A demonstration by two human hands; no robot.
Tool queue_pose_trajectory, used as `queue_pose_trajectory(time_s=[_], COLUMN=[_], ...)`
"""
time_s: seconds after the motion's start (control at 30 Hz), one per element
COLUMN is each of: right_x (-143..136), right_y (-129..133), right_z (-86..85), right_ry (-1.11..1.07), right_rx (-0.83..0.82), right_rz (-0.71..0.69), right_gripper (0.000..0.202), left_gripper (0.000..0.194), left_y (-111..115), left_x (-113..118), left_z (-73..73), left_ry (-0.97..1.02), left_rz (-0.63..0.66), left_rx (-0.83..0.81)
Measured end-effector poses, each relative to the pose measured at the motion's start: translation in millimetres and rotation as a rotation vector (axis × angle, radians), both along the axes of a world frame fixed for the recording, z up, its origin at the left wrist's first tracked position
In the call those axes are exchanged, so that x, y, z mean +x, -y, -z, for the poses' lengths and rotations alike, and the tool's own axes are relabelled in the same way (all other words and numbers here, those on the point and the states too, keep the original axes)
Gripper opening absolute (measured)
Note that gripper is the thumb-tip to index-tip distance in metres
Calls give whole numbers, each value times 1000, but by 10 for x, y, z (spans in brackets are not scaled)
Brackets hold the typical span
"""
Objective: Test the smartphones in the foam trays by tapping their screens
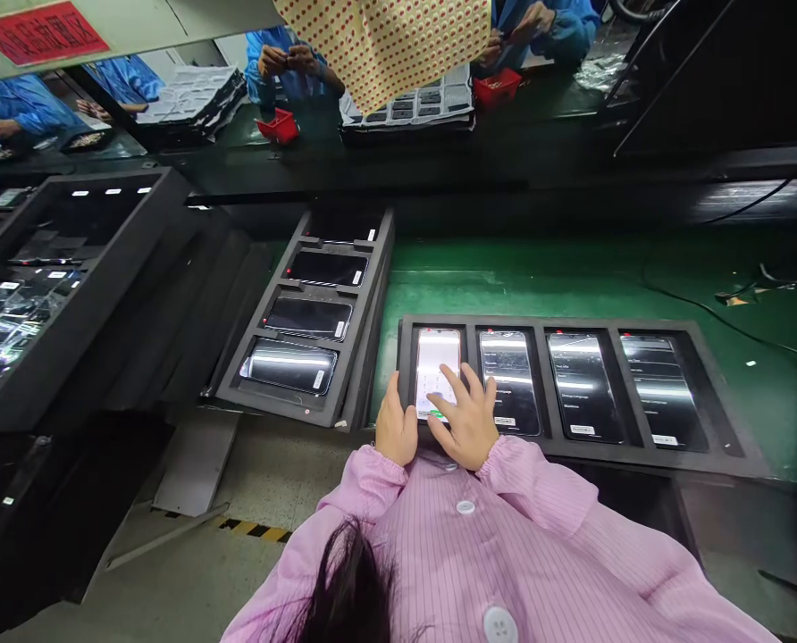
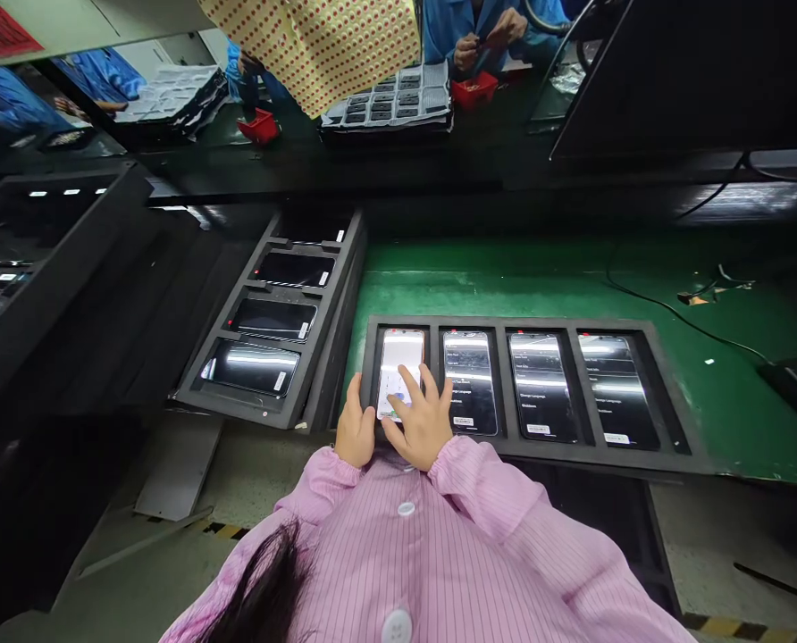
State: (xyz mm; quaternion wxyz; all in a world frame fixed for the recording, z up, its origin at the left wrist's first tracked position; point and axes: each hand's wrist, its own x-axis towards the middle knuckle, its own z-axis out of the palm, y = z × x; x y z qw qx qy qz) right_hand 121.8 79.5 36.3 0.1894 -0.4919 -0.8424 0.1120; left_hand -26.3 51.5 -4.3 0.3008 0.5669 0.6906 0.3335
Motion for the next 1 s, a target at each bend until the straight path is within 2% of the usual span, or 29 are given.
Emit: queue_pose_trajectory(time_s=[0.1,0.2,0.27,0.43,0.5,0.67,0.73,0.87,1.0], right_x=[107,151,123,10,22,106,89,2,64], right_y=[38,52,44,18,23,52,52,43,58], right_z=[37,51,40,2,7,24,13,-11,-3], right_ry=[-55,-36,-30,22,8,-22,-9,7,-117], right_rx=[76,65,46,-32,-3,77,45,-28,54], right_rz=[100,140,103,-97,-78,134,117,-28,-2], right_gripper=[27,29,26,29,28,29,28,27,25], left_gripper=[59,59,59,59,59,59,59,59,59], left_y=[-4,-7,-8,-11,-13,-18,-17,-12,-7], left_x=[6,9,7,4,7,12,10,0,-7], left_z=[-11,-17,-16,-25,-33,-32,-26,-14,0], left_ry=[3,10,16,9,8,13,16,14,9], left_rz=[-1,-5,-7,-10,-7,-15,-15,-12,-13], left_rx=[-1,0,1,-18,-21,-18,-12,-8,9])
